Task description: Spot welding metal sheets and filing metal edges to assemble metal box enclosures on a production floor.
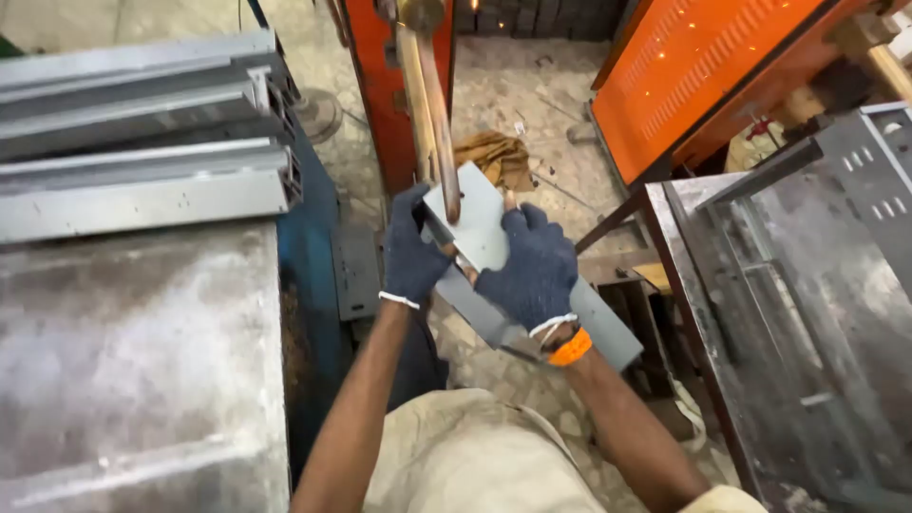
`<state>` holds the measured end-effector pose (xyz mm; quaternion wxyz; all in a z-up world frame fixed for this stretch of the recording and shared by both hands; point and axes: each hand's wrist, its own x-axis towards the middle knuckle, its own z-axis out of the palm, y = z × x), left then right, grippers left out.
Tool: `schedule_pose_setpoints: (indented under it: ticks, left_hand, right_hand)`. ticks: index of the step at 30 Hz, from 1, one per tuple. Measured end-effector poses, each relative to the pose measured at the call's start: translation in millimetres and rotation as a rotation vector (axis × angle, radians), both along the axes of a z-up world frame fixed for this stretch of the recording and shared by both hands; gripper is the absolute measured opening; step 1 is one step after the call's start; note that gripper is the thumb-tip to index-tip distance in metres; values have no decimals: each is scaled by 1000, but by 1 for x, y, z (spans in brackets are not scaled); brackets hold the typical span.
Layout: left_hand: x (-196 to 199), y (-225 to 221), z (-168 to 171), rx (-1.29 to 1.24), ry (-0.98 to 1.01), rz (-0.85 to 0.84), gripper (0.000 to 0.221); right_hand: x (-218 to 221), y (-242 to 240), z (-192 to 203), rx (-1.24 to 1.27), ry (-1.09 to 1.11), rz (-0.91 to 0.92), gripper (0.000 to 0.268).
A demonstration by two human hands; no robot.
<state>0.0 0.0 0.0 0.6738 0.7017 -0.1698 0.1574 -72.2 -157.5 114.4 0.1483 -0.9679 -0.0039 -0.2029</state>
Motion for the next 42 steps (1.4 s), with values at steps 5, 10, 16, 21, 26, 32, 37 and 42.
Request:
schedule_pose_setpoints:
  ticks: [5,10,16,21,26,32,37,42]
  left_hand:
    - [-23,-14,18,102,10,133,79]
    - [-36,-36,2,68,-29,242,84]
    - [-42,-57,-5,47,113,401,82]
    - [-38,-61,-27,134,9,477,85]
    - [-40,-64,-21,72,67,456,84]
    - [-41,-61,-13,96,78,455,84]
    - [-47,-57,-7,66,67,386,84]
    - [-45,-59,-2,16,53,408,85]
  right_hand:
    - [-3,-25,-4,29,-31,131,97]
    - [5,-51,-3,17,-44,238,104]
    - [22,-73,-2,8,-25,394,112]
    - [26,-75,1,10,-2,433,112]
    - [30,-76,-4,-10,-62,448,112]
    - [32,-75,-5,3,12,425,113]
    - [26,-73,0,13,-1,443,112]
    - [27,-76,-1,37,-3,460,111]
